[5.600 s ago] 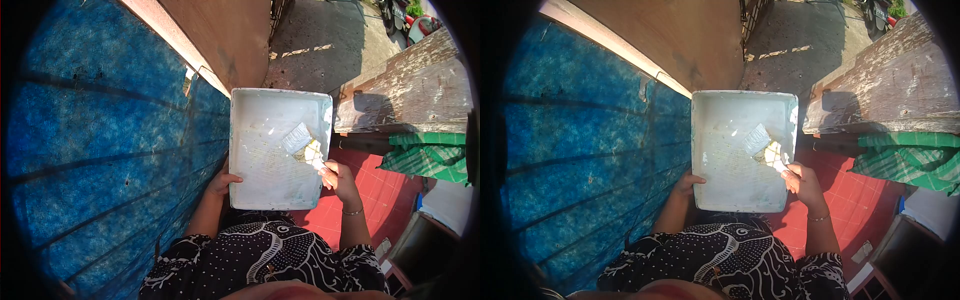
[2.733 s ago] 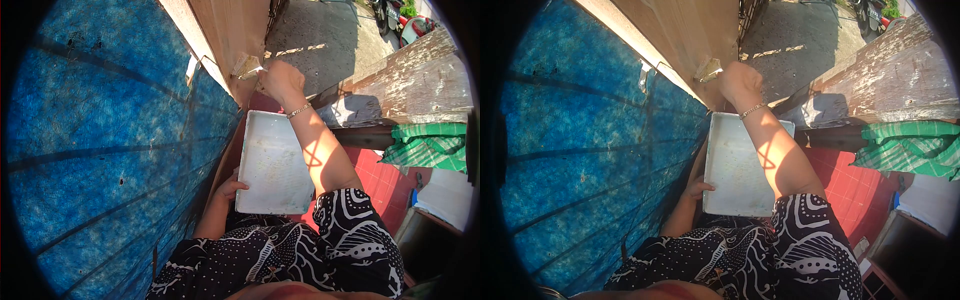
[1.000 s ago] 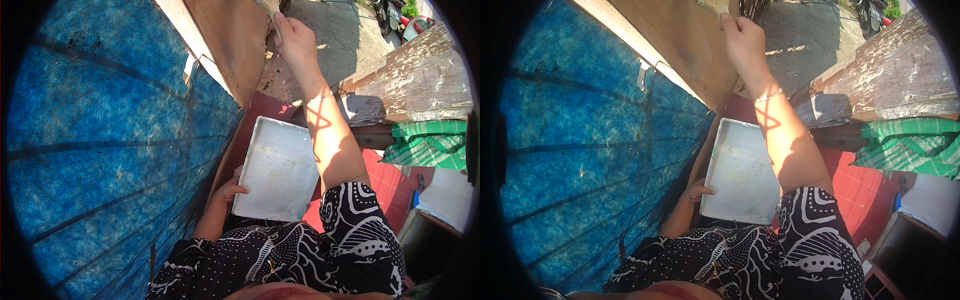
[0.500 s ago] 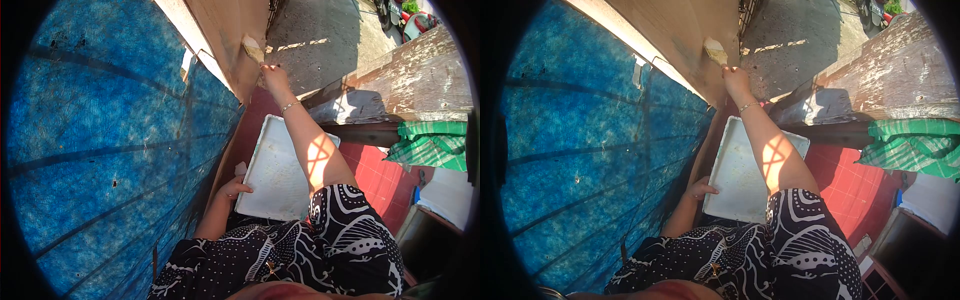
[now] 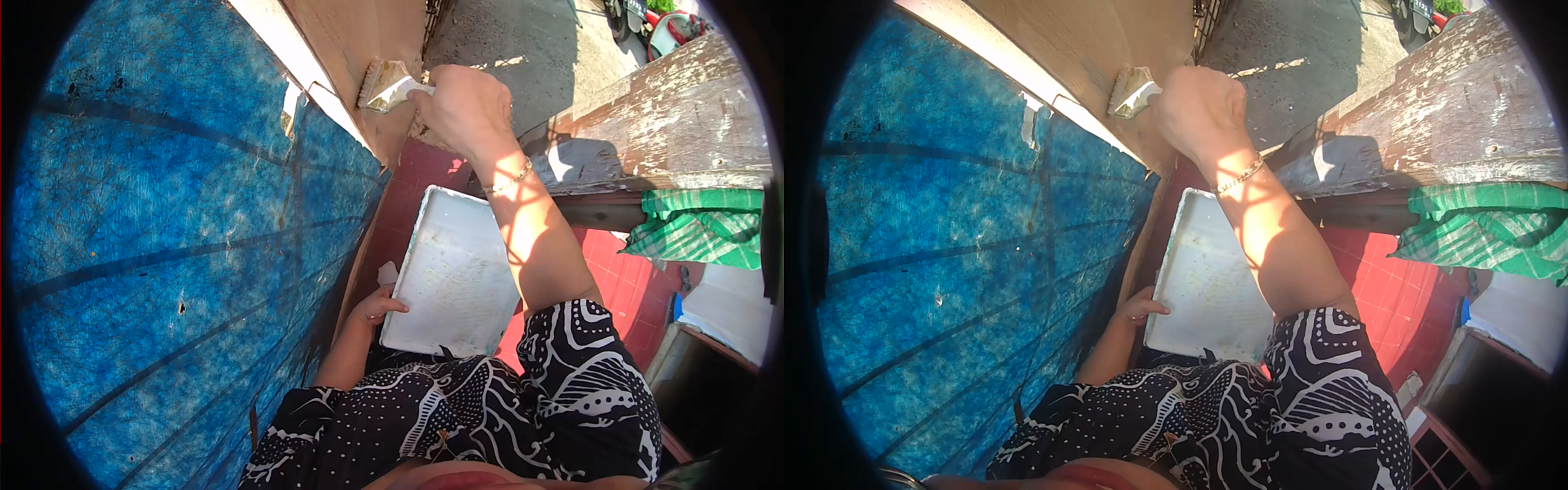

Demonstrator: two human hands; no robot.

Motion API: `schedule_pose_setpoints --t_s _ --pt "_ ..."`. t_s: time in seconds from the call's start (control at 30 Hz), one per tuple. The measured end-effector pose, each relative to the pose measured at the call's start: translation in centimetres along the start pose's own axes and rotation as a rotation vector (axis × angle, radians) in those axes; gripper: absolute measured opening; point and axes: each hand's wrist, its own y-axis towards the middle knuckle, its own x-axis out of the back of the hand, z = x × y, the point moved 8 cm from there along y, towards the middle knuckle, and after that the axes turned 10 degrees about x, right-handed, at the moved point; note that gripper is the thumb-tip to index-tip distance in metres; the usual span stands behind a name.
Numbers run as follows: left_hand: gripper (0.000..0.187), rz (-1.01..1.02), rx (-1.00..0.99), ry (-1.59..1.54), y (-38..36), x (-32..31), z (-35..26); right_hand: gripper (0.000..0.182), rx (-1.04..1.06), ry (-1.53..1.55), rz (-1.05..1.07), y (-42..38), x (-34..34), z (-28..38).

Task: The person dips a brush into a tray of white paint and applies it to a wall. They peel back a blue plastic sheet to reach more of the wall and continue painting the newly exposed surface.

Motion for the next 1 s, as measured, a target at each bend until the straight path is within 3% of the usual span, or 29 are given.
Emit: schedule_pose_setpoints --t_s 0.1,0.17,0.27,0.37,0.5,0.7,0.77,0.83,1.0 --pt "0.057 -0.004 -0.027 -0.02 -0.4 -0.4 -0.8 0.036 0.034 0.177 -0.298 -2.4 5.4 -1.4" --pt "0.06 -0.039 -0.03 -0.028 -0.7 -0.5 -1.0 0.033 -0.026 0.129 -0.225 -2.9 5.3 -2.8" --pt "0.061 -0.038 -0.044 -0.052 -1.0 -0.8 -1.0 0.03 -0.157 0.068 0.072 -1.6 -0.6 -4.4" --pt "0.061 -0.072 -0.067 -0.049 -1.6 -1.3 -0.9 0.026 -0.227 0.203 0.114 -0.8 -6.5 -3.3" --pt "0.06 -0.082 -0.066 -0.053 -1.7 -1.1 1.1 0.025 -0.119 0.27 0.03 -3.9 -2.8 3.2" --pt "0.06 -0.142 -0.12 -0.102 -4.4 -2.2 2.2 0.021 0.012 0.386 -0.325 -6.1 4.0 1.3" --pt "0.06 -0.15 -0.174 -0.145 -5.1 -2.3 3.1 0.023 -0.012 0.364 -0.297 -3.7 3.3 0.5" --pt "0.06 -0.156 -0.201 -0.173 -5.6 -2.8 4.3 0.024 -0.08 0.274 -0.484 -2.3 2.8 0.4" --pt "0.061 -0.142 -0.255 -0.282 -7.0 -4.5 6.4 0.02 0.078 0.281 -0.449 -6.4 -0.2 3.6"
